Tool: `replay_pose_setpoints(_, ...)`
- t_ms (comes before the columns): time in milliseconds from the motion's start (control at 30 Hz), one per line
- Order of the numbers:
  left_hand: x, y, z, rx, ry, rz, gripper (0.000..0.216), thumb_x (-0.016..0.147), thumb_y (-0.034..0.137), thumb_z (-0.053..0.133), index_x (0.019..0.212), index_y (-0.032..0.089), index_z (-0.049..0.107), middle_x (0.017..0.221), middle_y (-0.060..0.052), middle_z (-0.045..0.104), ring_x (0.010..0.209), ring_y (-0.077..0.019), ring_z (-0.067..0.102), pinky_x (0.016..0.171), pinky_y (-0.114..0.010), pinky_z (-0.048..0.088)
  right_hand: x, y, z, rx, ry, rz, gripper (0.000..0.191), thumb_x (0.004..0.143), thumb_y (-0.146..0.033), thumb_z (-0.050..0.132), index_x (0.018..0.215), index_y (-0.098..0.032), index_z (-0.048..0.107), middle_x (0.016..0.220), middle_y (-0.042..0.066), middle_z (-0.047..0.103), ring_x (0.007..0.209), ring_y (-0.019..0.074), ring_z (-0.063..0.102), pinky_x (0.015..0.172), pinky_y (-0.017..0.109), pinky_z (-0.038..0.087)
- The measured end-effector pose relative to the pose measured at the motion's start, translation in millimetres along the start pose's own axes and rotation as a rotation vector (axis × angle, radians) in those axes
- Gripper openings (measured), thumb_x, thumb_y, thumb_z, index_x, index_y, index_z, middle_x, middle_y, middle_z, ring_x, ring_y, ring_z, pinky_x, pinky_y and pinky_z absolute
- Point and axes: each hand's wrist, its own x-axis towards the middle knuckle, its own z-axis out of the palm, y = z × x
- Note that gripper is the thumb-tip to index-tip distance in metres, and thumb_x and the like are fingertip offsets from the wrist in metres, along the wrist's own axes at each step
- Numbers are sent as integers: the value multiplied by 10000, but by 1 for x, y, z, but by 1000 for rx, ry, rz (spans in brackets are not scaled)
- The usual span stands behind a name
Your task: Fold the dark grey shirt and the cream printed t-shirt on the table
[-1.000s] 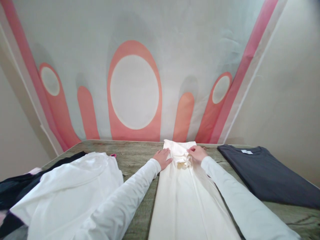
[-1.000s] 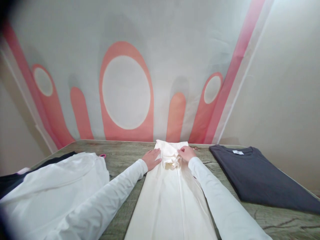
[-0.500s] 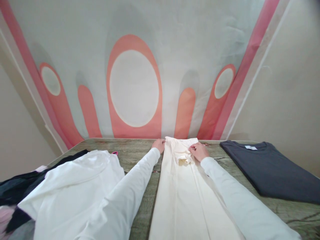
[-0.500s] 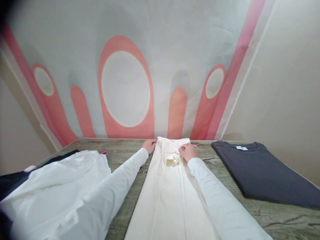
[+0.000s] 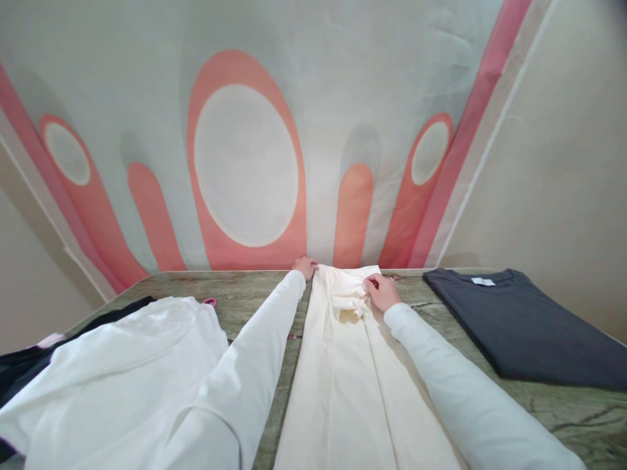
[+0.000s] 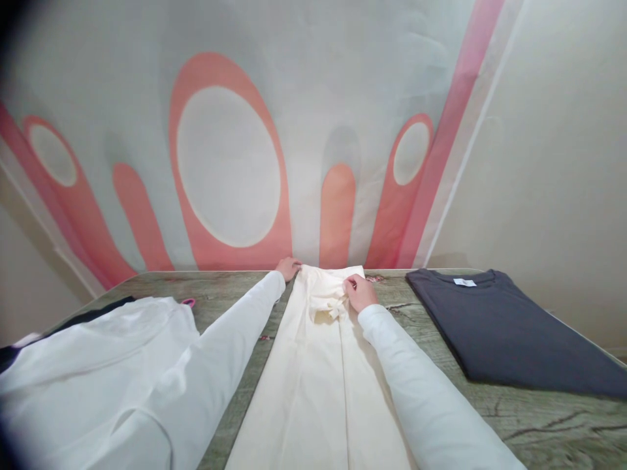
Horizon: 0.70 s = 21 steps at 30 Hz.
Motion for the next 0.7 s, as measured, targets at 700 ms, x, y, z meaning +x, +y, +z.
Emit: replay_pose_setpoints(700, 0, 9, -9, 94, 30, -39, 295, 862, 310, 344, 986, 163, 567, 1016, -105, 579, 958, -206, 507, 808, -325, 376, 3, 0, 2, -18, -82, 78, 180, 777, -278, 468, 892, -195, 578, 805, 20, 600, 705, 120, 534, 643, 222, 368)
